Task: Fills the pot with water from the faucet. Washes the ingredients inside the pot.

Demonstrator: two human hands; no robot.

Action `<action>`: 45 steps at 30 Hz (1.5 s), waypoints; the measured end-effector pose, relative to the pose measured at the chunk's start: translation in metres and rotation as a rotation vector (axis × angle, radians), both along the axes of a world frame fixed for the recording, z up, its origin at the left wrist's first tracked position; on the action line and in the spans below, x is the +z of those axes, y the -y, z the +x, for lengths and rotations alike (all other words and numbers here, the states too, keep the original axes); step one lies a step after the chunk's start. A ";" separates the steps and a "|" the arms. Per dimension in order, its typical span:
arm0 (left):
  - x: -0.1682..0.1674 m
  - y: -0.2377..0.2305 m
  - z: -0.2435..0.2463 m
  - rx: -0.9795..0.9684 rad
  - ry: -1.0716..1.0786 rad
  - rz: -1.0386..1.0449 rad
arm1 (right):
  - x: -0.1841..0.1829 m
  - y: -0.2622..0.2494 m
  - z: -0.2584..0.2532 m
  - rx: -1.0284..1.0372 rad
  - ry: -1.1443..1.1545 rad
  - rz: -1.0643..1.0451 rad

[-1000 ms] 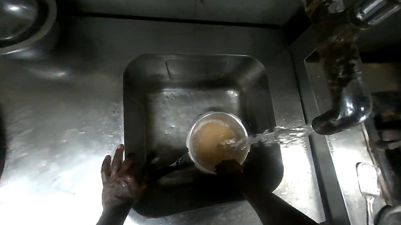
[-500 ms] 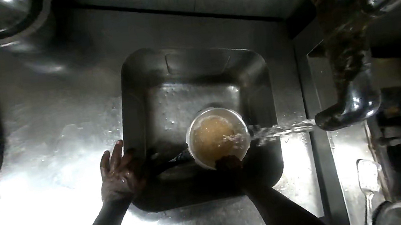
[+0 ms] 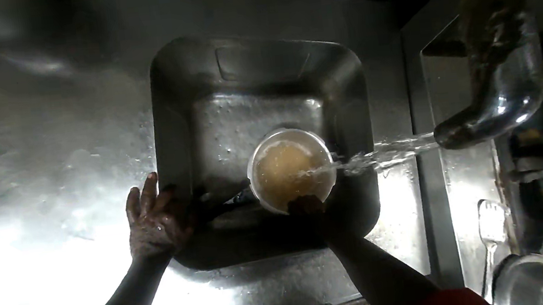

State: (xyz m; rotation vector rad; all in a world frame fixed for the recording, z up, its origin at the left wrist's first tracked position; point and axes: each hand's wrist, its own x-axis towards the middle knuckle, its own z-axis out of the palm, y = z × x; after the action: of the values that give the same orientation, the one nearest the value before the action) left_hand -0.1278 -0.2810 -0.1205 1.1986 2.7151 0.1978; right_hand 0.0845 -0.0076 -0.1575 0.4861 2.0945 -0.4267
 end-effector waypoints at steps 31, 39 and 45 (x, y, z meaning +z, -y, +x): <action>-0.004 0.001 -0.001 0.003 -0.022 0.010 | 0.018 0.003 -0.012 -0.009 0.061 0.012; -0.005 0.002 -0.001 0.008 -0.022 -0.009 | -0.004 -0.004 -0.006 -0.053 0.032 -0.019; -0.006 0.003 -0.002 0.014 0.001 0.009 | -0.015 -0.006 -0.002 -0.064 0.021 -0.025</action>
State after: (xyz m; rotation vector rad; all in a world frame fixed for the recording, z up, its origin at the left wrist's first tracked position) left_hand -0.1293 -0.2843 -0.1263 1.1810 2.7251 0.2123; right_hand 0.0827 -0.0017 -0.1726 0.5420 2.0552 -0.4827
